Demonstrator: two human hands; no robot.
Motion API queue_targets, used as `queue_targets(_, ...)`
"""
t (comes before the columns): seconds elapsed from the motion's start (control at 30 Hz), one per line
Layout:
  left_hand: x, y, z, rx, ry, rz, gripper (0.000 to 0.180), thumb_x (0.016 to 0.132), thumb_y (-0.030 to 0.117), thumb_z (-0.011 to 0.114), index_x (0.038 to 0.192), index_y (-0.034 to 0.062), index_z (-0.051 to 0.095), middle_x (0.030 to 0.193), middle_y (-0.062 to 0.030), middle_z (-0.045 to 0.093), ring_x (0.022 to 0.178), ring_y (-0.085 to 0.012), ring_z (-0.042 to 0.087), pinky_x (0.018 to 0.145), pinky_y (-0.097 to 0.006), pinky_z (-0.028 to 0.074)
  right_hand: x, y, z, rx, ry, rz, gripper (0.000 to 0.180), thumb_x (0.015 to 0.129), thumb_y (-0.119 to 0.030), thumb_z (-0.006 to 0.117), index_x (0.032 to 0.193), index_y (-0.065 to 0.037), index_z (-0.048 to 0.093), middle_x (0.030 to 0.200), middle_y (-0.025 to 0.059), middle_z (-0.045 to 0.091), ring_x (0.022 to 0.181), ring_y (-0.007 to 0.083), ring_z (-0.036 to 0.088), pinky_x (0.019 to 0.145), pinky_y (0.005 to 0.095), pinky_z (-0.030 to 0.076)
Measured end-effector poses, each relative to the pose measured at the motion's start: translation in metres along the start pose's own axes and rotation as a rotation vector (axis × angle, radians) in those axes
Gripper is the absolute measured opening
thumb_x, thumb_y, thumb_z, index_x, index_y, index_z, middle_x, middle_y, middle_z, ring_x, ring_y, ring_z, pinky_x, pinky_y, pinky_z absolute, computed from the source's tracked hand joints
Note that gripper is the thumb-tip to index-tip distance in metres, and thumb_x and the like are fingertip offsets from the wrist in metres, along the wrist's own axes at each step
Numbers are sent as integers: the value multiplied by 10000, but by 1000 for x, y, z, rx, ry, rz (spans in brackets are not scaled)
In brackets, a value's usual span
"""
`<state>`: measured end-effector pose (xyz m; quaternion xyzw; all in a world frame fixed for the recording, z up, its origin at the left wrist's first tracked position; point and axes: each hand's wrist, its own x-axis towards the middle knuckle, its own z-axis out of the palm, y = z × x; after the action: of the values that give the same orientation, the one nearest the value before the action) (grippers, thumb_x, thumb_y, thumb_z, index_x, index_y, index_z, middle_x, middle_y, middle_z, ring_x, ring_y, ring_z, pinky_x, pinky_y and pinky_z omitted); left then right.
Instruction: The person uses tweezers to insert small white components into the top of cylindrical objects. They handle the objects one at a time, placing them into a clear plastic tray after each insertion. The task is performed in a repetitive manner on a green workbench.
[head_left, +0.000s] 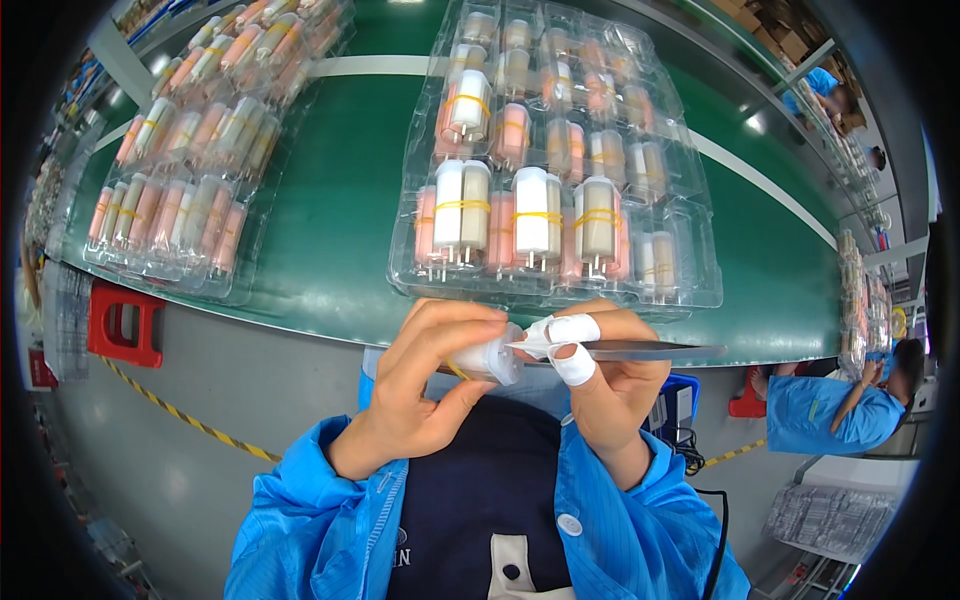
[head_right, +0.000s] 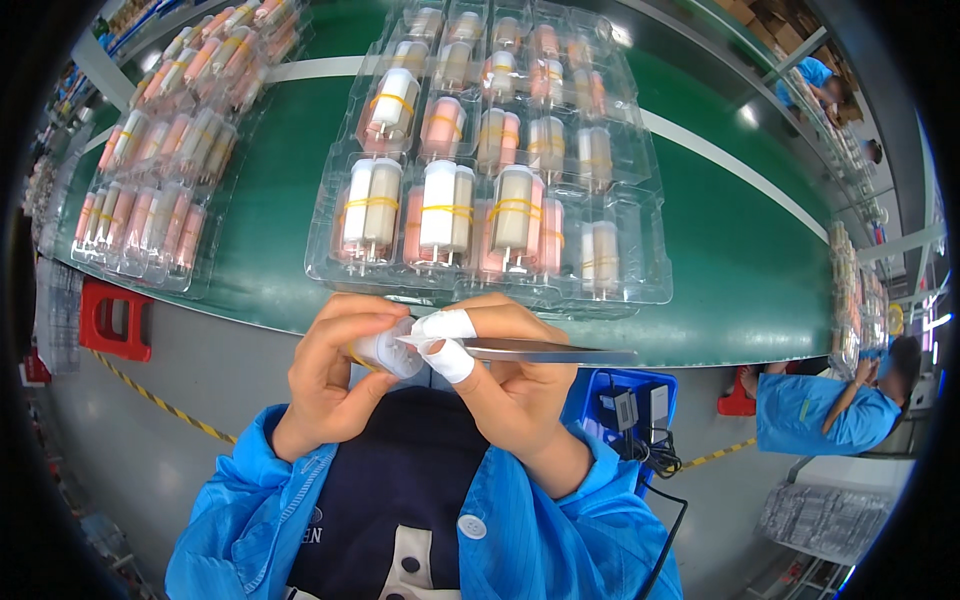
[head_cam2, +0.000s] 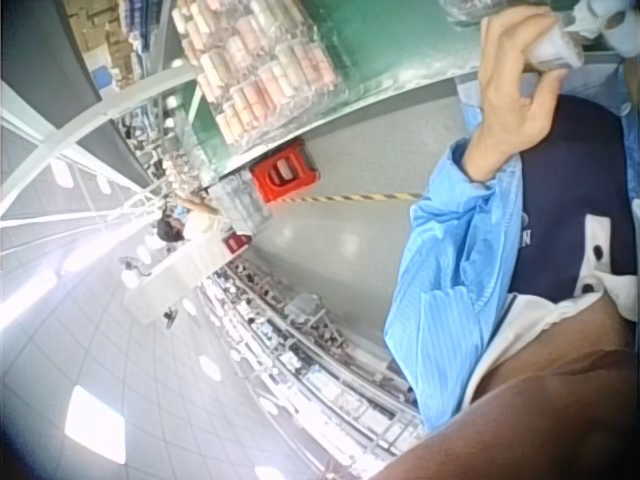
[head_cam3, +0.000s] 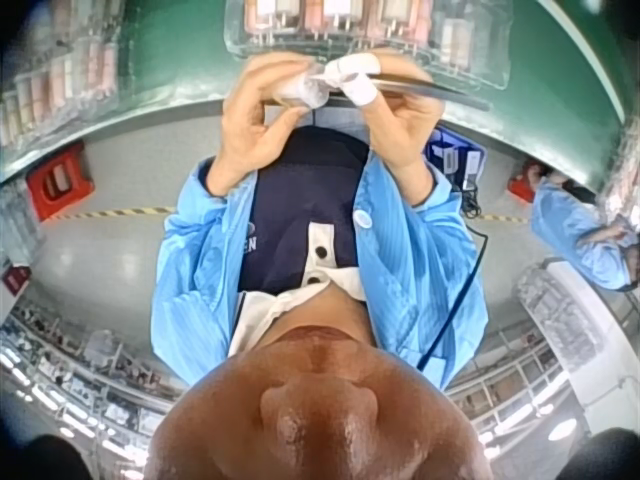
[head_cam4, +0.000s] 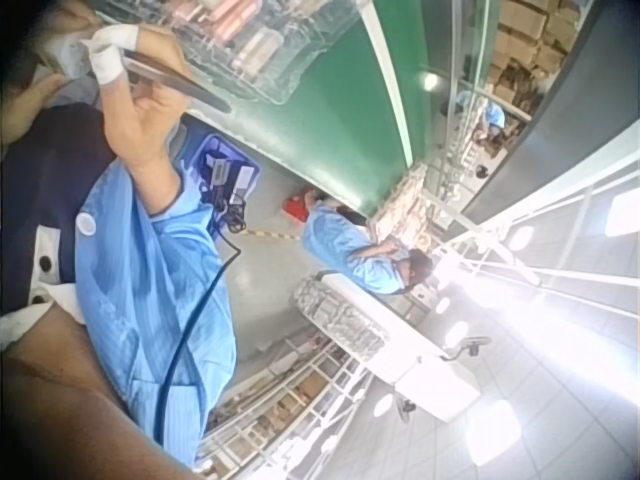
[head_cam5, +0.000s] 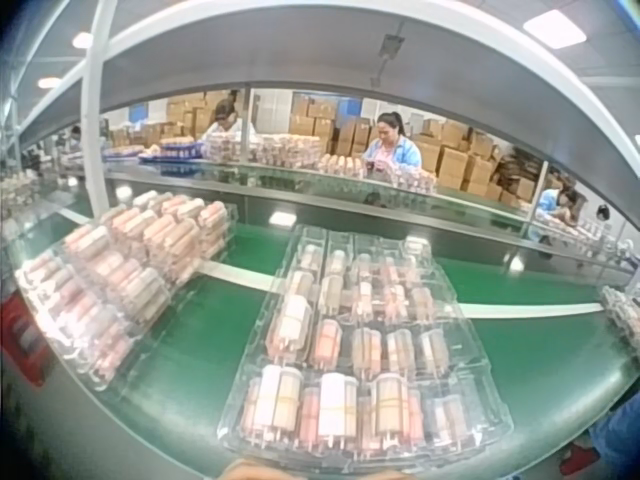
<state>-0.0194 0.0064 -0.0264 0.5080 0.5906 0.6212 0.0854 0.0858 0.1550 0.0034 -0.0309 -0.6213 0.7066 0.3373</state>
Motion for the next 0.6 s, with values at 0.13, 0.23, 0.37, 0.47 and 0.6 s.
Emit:
queue_targets(0.13,0,-1,0,33,-4,10,462,725,-85,639,1169,-58,512,1176,-246,530,1076,-301,554,918,-380,460,0,2,1,-48,13,0,155,800,37,692,950,21,656,903,135,660,804,165,635,678,264,506)
queue_targets(0.23,-1,-1,0,23,8,-5,457,722,-85,639,1162,-61,520,1168,-246,536,1075,-302,553,917,-380,459,0,2,1,-59,5,-13,153,801,31,694,949,19,656,896,132,658,800,165,635,675,265,503)
queue_targets(0.37,1,0,-1,38,8,11,443,723,-77,643,1151,-61,529,1163,-242,543,1071,-302,553,914,-381,457,0,2,1,-44,3,-10,154,802,25,696,950,20,656,892,131,659,801,167,635,674,266,502)
queue_targets(0.47,0,-1,-1,43,14,6,438,724,-68,646,1147,-59,533,1160,-239,548,1064,-302,554,911,-382,456,0,3,1,-46,6,-21,155,801,26,696,951,21,655,895,133,661,802,168,635,677,268,502)
queue_targets(0.6,1,-1,-1,49,12,26,439,718,-60,652,1142,-54,538,1148,-237,559,1046,-303,558,898,-383,459,-1,2,2,-19,11,-21,154,802,25,695,951,21,655,897,136,664,803,174,637,683,273,503)
